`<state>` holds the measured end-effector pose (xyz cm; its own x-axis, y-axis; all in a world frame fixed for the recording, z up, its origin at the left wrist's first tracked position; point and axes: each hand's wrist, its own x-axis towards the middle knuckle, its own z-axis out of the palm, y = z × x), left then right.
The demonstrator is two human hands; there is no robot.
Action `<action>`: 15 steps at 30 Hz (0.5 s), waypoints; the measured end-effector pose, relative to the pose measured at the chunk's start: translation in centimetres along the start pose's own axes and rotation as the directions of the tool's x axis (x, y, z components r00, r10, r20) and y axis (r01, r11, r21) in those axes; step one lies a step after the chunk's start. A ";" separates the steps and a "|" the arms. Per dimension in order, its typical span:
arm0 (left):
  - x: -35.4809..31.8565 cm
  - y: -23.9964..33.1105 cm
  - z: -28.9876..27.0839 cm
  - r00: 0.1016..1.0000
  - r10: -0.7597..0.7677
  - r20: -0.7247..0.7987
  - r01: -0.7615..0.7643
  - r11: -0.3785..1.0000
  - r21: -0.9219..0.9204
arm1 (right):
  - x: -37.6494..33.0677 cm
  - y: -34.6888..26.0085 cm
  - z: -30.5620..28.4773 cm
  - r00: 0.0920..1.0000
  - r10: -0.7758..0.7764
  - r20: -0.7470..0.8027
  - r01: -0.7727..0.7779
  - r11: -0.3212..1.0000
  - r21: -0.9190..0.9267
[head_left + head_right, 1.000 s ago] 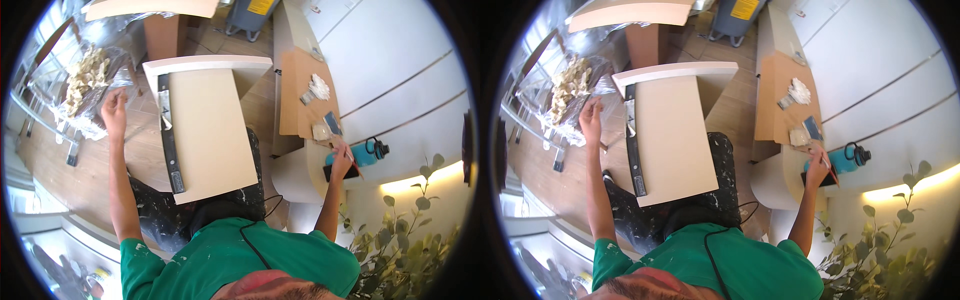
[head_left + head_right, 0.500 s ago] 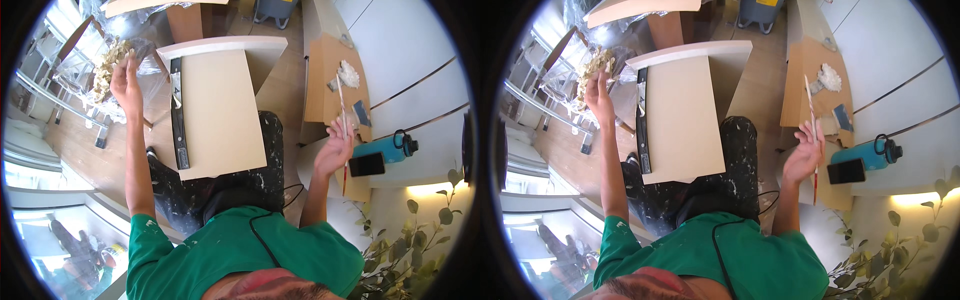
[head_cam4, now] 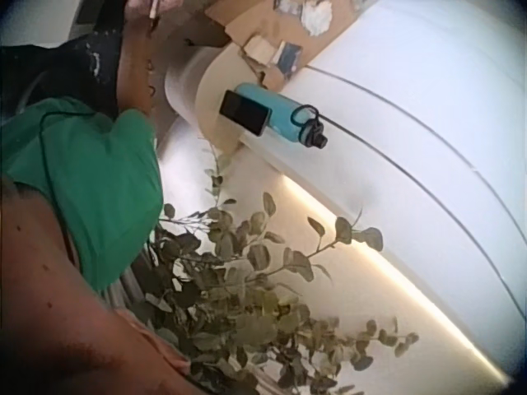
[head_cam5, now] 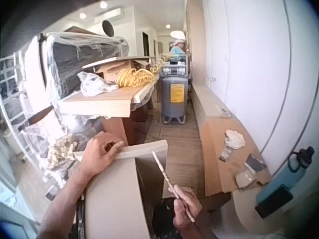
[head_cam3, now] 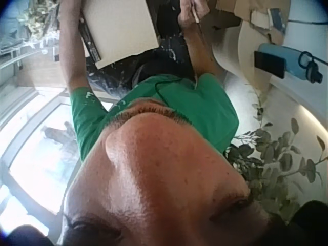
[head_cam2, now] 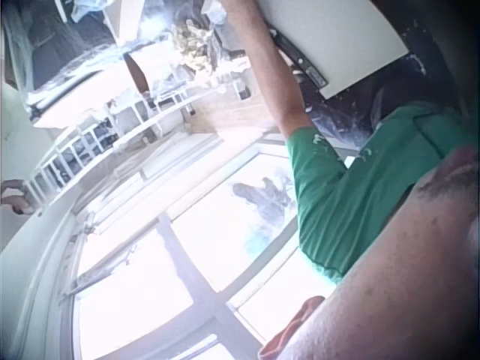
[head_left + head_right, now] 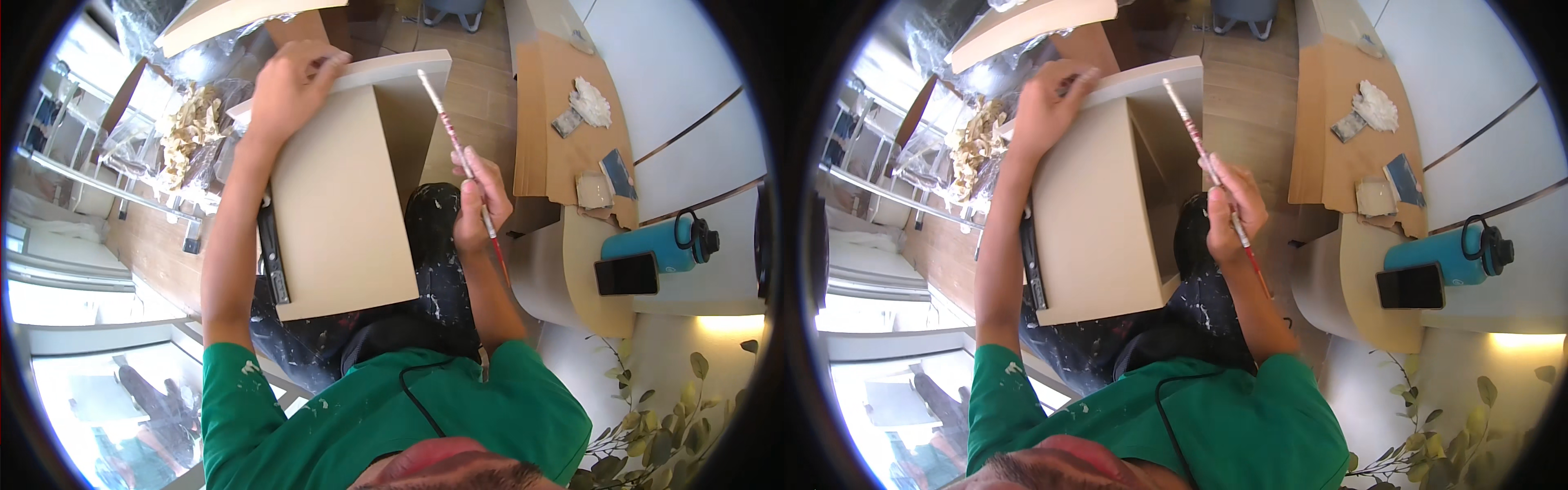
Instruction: The person finishes a wooden furniture piece by first removing masking tape from its edges, then sanding down the corners with a sanding block, and finally painting the seams and edges with a brush.
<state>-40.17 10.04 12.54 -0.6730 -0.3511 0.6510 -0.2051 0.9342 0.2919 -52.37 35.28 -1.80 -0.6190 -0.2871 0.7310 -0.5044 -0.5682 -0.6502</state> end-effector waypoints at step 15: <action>-0.4 0.0 0.4 0.996 -0.083 0.009 0.084 0.993 -0.083 | -0.3 1.8 1.5 0.972 -0.166 0.166 0.210 0.929 -0.304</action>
<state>-40.16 10.23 12.03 -0.6599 -0.4270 0.6182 -0.2010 0.8931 0.4024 -52.20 33.21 -2.82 -0.4183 -0.3130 0.8527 -0.7820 -0.3535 -0.5134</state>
